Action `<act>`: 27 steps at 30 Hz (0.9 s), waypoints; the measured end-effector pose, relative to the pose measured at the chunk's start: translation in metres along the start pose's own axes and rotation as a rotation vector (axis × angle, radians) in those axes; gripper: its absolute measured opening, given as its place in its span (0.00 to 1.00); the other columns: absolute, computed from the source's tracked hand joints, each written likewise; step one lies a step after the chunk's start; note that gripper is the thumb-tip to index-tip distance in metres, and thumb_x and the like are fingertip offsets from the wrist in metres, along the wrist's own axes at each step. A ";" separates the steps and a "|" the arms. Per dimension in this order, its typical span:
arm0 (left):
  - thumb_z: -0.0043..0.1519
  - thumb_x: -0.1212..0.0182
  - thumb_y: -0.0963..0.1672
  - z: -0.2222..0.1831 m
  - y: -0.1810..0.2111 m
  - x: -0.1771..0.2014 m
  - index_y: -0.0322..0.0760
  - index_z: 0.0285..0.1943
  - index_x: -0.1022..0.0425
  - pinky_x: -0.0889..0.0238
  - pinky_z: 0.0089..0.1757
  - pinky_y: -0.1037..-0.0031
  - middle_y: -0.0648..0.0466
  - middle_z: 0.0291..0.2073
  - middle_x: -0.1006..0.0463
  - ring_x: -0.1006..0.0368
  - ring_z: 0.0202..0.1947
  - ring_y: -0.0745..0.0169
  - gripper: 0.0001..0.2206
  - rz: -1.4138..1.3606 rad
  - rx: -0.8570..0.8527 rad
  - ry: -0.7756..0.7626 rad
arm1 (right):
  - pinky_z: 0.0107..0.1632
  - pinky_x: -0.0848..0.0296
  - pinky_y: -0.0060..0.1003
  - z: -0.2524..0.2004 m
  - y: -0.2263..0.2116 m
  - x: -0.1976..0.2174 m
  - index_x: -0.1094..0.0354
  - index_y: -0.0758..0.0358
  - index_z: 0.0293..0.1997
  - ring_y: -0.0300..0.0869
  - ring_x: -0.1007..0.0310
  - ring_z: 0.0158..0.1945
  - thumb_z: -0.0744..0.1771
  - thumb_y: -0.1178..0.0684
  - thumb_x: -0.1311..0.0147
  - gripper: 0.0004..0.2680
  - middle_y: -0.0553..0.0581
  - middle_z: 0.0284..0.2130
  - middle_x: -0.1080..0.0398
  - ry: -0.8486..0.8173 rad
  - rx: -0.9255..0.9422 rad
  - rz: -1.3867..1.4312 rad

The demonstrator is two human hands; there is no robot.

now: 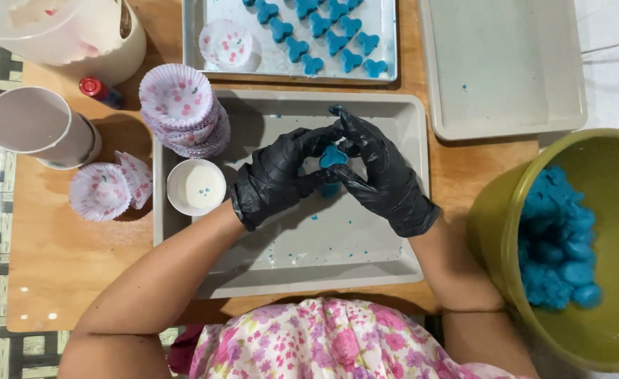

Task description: The person is shaping small pieces of blue dough into heart shapes and placing them on a tray.

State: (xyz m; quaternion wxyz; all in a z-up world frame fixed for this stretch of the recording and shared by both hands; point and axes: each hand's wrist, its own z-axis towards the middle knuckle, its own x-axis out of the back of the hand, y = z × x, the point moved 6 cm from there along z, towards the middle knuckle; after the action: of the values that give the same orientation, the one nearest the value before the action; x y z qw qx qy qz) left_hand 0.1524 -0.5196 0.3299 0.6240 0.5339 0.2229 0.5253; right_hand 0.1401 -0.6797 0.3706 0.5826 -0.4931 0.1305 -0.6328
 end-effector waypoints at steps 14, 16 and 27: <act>0.65 0.34 0.52 0.001 0.016 0.000 0.50 0.69 0.26 0.54 0.70 0.48 0.38 0.73 0.42 0.49 0.74 0.28 0.23 0.484 -0.254 0.044 | 0.59 0.21 0.49 -0.018 0.057 -0.001 0.50 0.68 0.75 0.53 0.23 0.58 0.67 0.63 0.42 0.27 0.67 0.56 0.28 0.146 -0.354 0.769; 0.65 0.36 0.53 0.000 0.015 -0.003 0.51 0.68 0.25 0.54 0.70 0.48 0.38 0.73 0.42 0.49 0.74 0.28 0.22 0.495 -0.270 0.051 | 0.58 0.21 0.49 -0.019 0.057 -0.002 0.50 0.68 0.75 0.53 0.23 0.58 0.66 0.64 0.42 0.27 0.68 0.56 0.28 0.132 -0.357 0.766; 0.68 0.39 0.55 -0.002 0.027 -0.009 0.52 0.60 0.17 0.47 0.67 0.47 0.42 0.71 0.37 0.41 0.71 0.32 0.17 0.588 -0.446 0.197 | 0.51 0.18 0.49 -0.027 0.058 -0.011 0.51 0.69 0.75 0.56 0.21 0.53 0.65 0.70 0.42 0.29 0.70 0.51 0.27 0.026 -0.369 0.751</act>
State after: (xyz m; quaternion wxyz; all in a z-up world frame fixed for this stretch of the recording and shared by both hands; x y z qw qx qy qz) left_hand 0.1368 -0.5301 0.3507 0.5232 0.3728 -0.0005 0.7663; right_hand 0.1525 -0.6978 0.3091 0.6728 -0.4993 0.4199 -0.3489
